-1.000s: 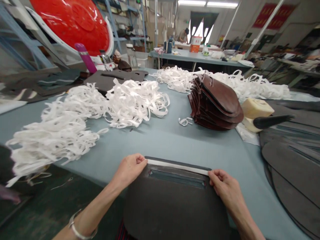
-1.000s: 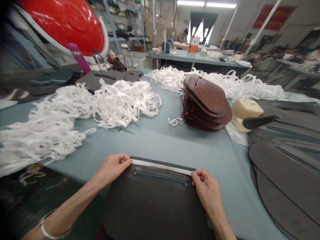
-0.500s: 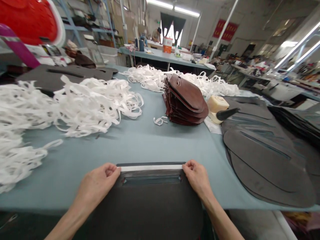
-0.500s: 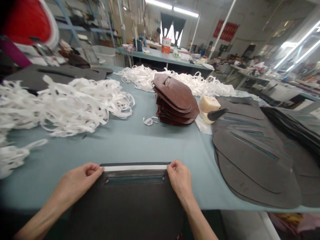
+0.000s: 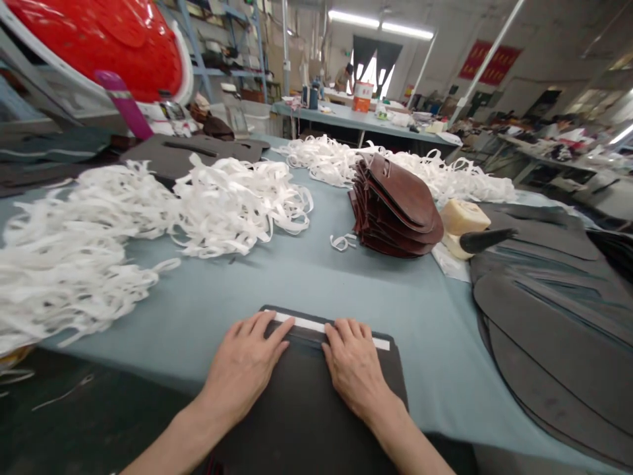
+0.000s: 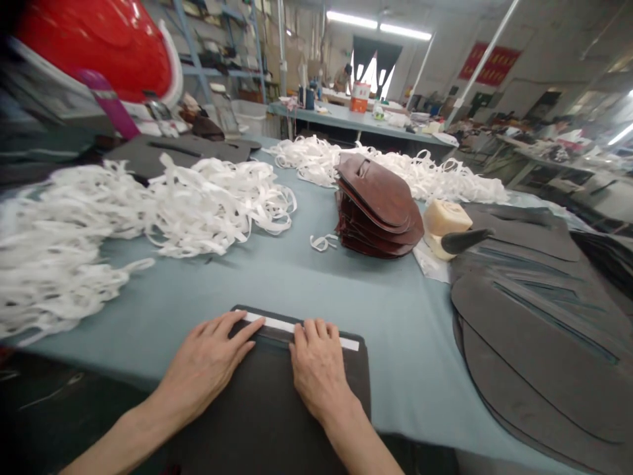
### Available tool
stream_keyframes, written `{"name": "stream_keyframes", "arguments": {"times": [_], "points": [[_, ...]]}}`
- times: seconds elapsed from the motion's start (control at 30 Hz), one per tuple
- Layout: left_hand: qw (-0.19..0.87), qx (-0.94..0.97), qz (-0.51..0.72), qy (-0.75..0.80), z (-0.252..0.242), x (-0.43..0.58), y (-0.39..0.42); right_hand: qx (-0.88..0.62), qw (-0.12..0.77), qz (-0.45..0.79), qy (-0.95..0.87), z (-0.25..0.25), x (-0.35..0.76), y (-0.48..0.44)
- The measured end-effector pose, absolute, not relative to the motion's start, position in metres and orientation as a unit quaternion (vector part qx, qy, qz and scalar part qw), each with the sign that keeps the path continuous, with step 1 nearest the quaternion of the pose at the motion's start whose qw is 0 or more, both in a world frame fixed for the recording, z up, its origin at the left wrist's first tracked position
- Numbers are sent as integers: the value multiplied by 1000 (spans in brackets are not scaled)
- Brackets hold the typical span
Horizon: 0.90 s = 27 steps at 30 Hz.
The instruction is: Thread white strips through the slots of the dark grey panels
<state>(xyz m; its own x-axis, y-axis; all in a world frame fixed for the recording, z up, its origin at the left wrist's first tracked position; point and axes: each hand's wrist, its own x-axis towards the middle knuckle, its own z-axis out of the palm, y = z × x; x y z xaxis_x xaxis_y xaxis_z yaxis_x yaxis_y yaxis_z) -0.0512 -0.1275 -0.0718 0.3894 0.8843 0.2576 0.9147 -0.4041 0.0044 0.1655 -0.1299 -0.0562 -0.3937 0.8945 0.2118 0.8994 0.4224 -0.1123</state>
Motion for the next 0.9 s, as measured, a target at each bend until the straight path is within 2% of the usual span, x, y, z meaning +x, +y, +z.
{"name": "stream_keyframes", "arguments": {"times": [0.27,0.33,0.5,0.6,0.73,0.9], "points": [[7,-770,-213,-601,-77,-54,-129,-633,46,-2,-772,-56,143,-98],[-7,-764,-215,-608,-79,-54,-131,-602,71,25,-795,-60,127,-91],[-6,-764,-203,-612,-77,-56,-125,-486,207,123,-840,-75,91,-77],[-3,-787,-172,-593,-72,-55,-121,-462,209,90,-857,-80,85,-78],[-4,-792,-162,-588,-70,-53,-120,-452,164,5,-877,-75,84,-87],[33,-793,-156,-588,-74,-52,-122,-440,121,-28,-889,-64,95,-101]]}}
